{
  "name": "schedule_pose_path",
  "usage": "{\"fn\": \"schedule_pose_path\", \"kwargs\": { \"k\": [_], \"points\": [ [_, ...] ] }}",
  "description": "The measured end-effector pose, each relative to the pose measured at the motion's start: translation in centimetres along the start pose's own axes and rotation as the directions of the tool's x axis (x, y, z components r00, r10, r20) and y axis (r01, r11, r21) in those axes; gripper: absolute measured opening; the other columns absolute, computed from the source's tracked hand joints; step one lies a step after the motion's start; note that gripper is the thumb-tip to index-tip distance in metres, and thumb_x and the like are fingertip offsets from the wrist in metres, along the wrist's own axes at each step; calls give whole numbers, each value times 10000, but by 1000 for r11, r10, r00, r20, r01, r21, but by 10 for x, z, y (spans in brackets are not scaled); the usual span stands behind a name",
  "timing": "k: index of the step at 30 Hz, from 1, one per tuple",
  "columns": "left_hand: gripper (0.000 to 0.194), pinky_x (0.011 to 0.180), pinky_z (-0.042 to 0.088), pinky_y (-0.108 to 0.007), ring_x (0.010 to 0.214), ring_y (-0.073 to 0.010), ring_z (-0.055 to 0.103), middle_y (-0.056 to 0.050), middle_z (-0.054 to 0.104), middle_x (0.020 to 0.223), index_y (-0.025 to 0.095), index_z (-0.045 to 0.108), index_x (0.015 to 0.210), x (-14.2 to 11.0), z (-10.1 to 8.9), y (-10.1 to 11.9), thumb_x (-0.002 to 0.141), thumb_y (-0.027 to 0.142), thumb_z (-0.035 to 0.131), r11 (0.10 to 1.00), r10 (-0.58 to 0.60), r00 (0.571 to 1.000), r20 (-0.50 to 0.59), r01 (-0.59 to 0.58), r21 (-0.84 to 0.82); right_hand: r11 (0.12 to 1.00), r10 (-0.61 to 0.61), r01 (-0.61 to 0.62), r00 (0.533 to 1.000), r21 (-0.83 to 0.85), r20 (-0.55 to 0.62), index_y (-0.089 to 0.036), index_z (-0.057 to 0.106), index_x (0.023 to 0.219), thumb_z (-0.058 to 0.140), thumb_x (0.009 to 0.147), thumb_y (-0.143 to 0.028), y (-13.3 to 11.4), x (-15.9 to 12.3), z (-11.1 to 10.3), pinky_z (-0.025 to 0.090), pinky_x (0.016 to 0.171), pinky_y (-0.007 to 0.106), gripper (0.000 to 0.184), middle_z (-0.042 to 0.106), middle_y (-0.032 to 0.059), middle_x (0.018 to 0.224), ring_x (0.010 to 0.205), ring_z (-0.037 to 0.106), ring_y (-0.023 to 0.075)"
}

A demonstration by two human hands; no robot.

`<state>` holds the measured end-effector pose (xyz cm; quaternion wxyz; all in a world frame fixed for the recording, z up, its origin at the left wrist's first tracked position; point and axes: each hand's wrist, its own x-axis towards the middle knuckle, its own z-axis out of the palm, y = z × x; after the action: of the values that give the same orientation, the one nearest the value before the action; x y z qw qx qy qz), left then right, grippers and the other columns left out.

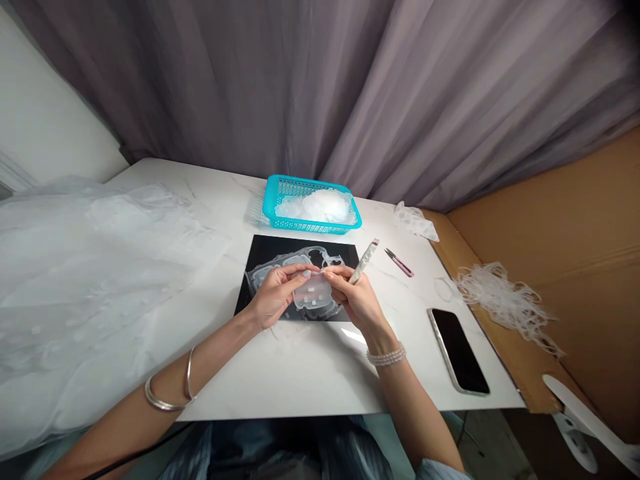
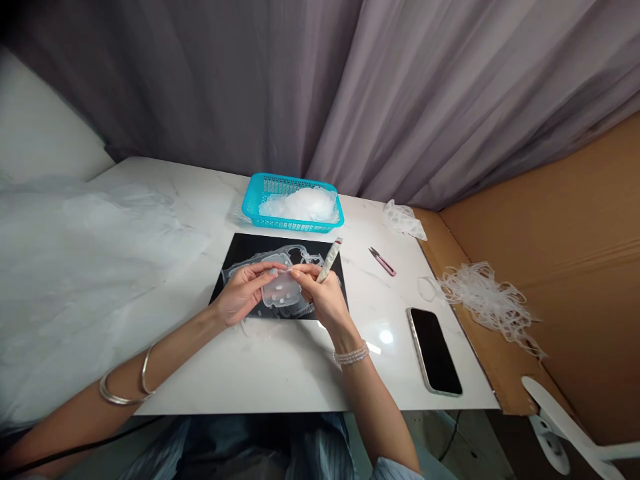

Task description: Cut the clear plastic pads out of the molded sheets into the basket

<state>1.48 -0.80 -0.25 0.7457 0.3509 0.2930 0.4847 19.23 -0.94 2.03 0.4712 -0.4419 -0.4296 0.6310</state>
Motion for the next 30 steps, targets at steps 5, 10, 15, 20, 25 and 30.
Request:
{"fn": "schedule_pose_path", "kwargs": {
  "k": [5, 10, 15, 20, 25, 30],
  "points": [
    [220, 856, 574, -342, 903, -196, 703, -65, 755, 961, 158, 741, 982, 0, 0, -1, 789, 257, 780, 998, -23, 999, -38, 20, -61, 1000, 16, -17, 1000, -13, 0, -135, 720, 859, 803, 730, -371, 2, 1, 0, 98, 460, 258, 281, 256, -110, 503, 476, 151, 56],
    [229, 898, 574, -366, 937, -203, 709, -98, 752, 1042, 144, 722, 1042, 5, -6, -3, 828, 223, 731, 995, -56, 995, -84, 48, -88, 997, 21, -25, 999, -71, -49, -133, 699, 944, 775, 751, -440, 6, 5, -6, 113, 453, 246, 371, 241, -114, 509, 477, 155, 62],
    [225, 931, 564, -360, 1038, -224, 693, -134, 737, 1119, 125, 722, 1069, 11, -13, -3, 855, 170, 670, 993, -70, 985, -161, 54, -102, 975, 120, -121, 993, -184, -15, -138, 671, 875, 763, 745, -520, 12, 7, -15, 112, 435, 239, 414, 237, -113, 513, 469, 165, 62],
    [232, 923, 555, -355, 1036, -228, 689, -146, 725, 1141, 127, 720, 1074, 12, -15, 0, 851, 172, 674, 992, -89, 980, -179, 71, -102, 975, 153, -144, 988, -170, 39, -147, 648, 794, 799, 710, -485, 19, 8, -15, 116, 440, 243, 379, 240, -116, 506, 464, 165, 58],
    [291, 915, 543, -424, 1081, -247, 657, -143, 669, 1248, 181, 698, 1126, 9, -17, 5, 853, 284, 709, 990, -119, 969, -216, 98, -104, 956, -77, 44, 992, -292, -100, -127, 734, 867, 766, 755, -478, 17, 6, -11, 159, 470, 259, 370, 323, -73, 532, 507, 233, 76],
    [403, 873, 524, -337, 1047, -226, 653, -105, 700, 1170, 216, 694, 1185, 0, -10, 23, 797, 295, 771, 987, -5, 996, -93, 20, 162, 934, -95, 94, 995, -344, 16, -159, 762, 841, 737, 803, -458, 13, -5, -10, 188, 487, 272, 303, 367, -42, 557, 529, 269, 91]
  ]
}}
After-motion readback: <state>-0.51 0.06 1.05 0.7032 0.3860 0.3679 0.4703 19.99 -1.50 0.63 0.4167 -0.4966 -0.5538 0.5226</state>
